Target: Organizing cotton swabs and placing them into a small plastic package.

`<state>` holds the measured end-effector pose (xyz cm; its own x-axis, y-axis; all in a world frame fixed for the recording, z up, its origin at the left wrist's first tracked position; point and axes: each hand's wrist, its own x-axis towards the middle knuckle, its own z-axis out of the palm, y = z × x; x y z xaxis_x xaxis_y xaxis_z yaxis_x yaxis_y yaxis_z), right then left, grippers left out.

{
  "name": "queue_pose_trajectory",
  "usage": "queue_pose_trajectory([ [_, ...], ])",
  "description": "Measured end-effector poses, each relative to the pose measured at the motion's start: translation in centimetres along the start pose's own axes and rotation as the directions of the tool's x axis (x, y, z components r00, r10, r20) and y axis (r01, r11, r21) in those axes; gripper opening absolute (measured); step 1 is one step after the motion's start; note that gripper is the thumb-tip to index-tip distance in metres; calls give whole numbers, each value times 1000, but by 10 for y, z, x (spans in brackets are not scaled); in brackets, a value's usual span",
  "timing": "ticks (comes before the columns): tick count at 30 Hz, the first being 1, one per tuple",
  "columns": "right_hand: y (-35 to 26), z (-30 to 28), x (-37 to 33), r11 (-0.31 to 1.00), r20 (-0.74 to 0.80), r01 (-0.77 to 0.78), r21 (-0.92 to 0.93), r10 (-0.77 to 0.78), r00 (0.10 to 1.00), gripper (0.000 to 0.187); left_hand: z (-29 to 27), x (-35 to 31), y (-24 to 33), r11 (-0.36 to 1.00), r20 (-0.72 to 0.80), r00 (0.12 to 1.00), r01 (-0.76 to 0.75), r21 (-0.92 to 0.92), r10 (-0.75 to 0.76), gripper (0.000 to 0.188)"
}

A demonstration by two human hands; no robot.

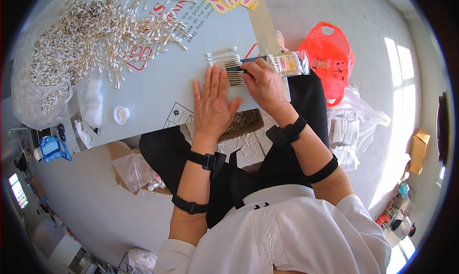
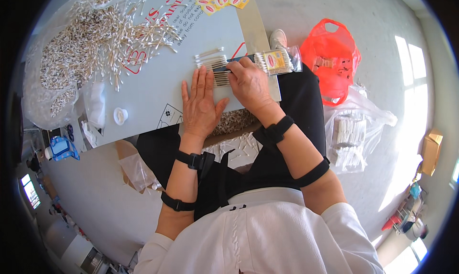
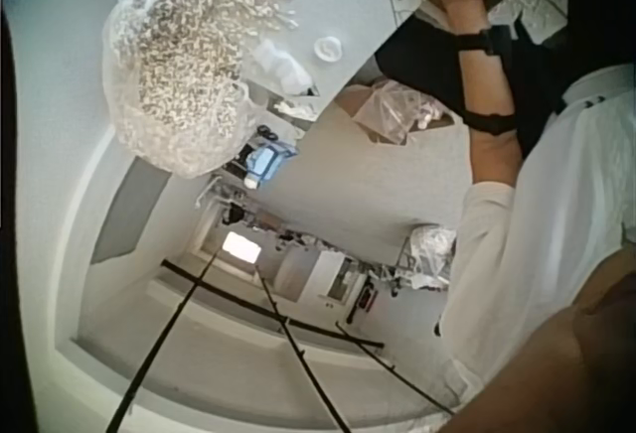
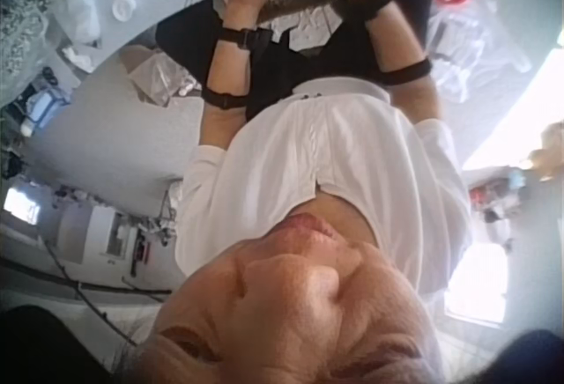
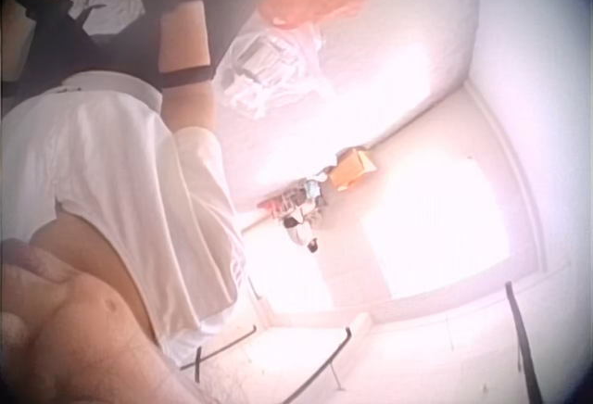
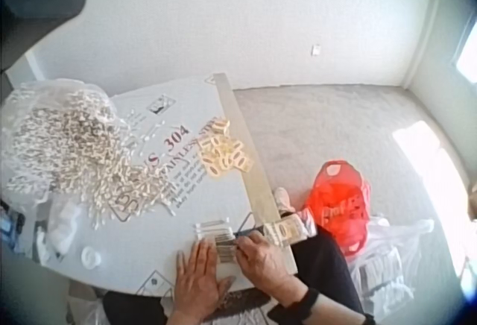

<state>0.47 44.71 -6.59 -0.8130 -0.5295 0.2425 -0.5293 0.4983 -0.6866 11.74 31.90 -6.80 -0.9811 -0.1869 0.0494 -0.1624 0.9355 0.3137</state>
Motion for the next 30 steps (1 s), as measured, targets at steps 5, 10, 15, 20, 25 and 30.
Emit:
queue_pose_trajectory([
  [5, 0, 3, 9, 1000, -14, 2, 5, -2, 1000, 13, 1, 0, 0, 1000, -14, 1000, -5, 16, 5, 82],
  [10, 0, 5, 8, 1000, -17, 8, -21, -8, 1000, 9, 0, 0, 1, 1000, 1, 1000, 4, 17, -4, 83],
  [15, -1, 5, 9, 999, -34, 15, 34, -14, 999, 6, -2, 0, 1, 1000, 4, 1000, 6, 11, -6, 82],
  [20, 3, 7, 28, 999, -28, 36, 28, -35, 999, 5, -1, 0, 1, 1000, 6, 1000, 14, -21, -14, 82],
  [25, 7, 13, 38, 994, -21, 106, 16, -105, 994, 5, -2, 1, 2, 1000, -7, 1000, 1, -30, -1, 82],
  [30, 6, 13, 32, 998, 57, 66, 4, -66, 996, 7, -1, 0, 0, 998, -31, 1000, 3, -55, -4, 80],
])
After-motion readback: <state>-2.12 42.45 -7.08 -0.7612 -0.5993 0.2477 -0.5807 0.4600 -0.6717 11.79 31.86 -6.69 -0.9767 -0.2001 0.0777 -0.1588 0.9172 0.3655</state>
